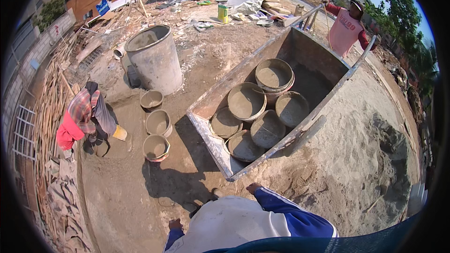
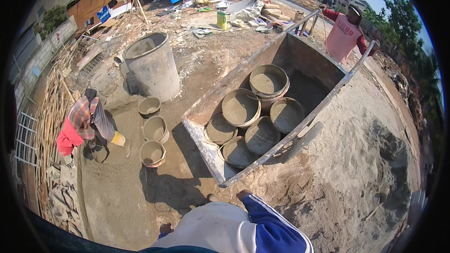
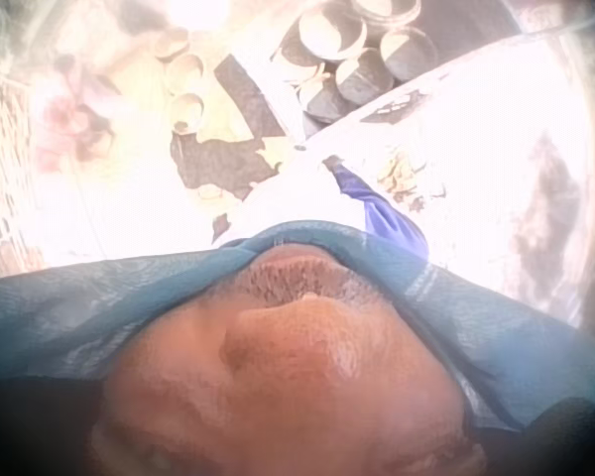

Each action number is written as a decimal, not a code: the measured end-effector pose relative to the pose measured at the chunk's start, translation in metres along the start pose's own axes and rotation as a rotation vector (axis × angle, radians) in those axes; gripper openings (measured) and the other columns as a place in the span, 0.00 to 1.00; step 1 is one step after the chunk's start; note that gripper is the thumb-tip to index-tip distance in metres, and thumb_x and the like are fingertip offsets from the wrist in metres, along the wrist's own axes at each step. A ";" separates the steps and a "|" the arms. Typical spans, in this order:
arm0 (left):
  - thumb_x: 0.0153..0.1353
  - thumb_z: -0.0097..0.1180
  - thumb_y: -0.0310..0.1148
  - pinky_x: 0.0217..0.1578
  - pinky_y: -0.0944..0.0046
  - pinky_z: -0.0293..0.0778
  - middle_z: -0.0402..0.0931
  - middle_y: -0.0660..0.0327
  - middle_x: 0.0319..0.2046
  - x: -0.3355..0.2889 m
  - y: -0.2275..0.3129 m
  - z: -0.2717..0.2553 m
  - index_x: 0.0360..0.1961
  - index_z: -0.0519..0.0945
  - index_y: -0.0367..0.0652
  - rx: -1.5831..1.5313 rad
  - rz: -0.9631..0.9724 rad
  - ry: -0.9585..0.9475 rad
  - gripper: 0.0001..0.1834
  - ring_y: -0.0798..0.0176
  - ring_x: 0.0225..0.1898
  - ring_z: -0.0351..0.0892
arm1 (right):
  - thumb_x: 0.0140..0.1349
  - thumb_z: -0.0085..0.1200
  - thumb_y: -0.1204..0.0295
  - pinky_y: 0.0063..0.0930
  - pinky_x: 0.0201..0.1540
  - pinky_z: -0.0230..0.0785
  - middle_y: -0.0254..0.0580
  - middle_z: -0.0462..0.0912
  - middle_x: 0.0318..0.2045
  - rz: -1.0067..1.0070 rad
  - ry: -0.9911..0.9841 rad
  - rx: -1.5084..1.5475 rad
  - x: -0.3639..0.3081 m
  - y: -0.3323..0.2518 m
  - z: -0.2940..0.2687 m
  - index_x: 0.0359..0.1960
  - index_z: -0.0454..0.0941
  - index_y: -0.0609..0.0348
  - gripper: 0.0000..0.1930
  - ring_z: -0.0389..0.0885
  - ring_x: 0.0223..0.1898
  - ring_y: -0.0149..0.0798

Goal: The person places several buckets of wet cement into a metal cart and pushes the cart across the dirt of a construction site. They handle the buckets by hand while wearing gloves.

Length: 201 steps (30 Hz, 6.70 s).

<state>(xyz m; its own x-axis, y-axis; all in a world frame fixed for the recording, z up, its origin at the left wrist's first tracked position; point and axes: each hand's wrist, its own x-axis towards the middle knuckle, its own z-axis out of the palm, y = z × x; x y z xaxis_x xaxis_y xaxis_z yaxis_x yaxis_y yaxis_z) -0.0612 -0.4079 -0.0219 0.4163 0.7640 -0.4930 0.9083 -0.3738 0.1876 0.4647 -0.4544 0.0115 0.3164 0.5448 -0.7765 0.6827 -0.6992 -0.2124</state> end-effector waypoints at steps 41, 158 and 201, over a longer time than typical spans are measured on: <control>0.44 0.59 0.45 0.49 0.59 0.68 0.75 0.45 0.44 -0.034 0.067 -0.039 0.47 0.74 0.36 -0.959 -0.995 0.251 0.30 0.49 0.48 0.74 | 0.53 0.48 0.64 0.44 0.37 0.69 0.44 0.77 0.34 -0.591 -0.096 -0.699 0.005 0.000 -0.018 0.32 0.71 0.53 0.09 0.75 0.40 0.50; 0.45 0.61 0.48 0.52 0.56 0.66 0.71 0.38 0.47 -0.005 -0.054 0.058 0.52 0.69 0.31 -0.894 -1.164 0.382 0.38 0.44 0.51 0.71 | 0.59 0.53 0.65 0.31 0.50 0.65 0.53 0.76 0.43 -0.699 0.921 0.424 -0.046 -0.218 -0.121 0.48 0.72 0.64 0.19 0.75 0.47 0.45; 0.41 0.61 0.59 0.42 0.59 0.69 0.75 0.42 0.38 0.622 -0.245 -0.102 0.40 0.73 0.23 -0.530 -0.543 -0.318 0.43 0.51 0.42 0.75 | 0.48 0.62 0.60 0.39 0.45 0.67 0.52 0.77 0.39 0.400 1.177 -0.194 0.083 -0.249 -0.170 0.43 0.72 0.62 0.24 0.76 0.42 0.50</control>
<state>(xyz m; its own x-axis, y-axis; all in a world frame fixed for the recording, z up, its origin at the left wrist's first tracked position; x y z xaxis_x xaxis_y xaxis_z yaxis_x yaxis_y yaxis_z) -0.0209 0.2126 -0.2878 -0.0461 0.5513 -0.8330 0.9119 0.3637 0.1903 0.4327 -0.1561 0.1004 0.8494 0.4627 0.2539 0.4574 -0.8853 0.0833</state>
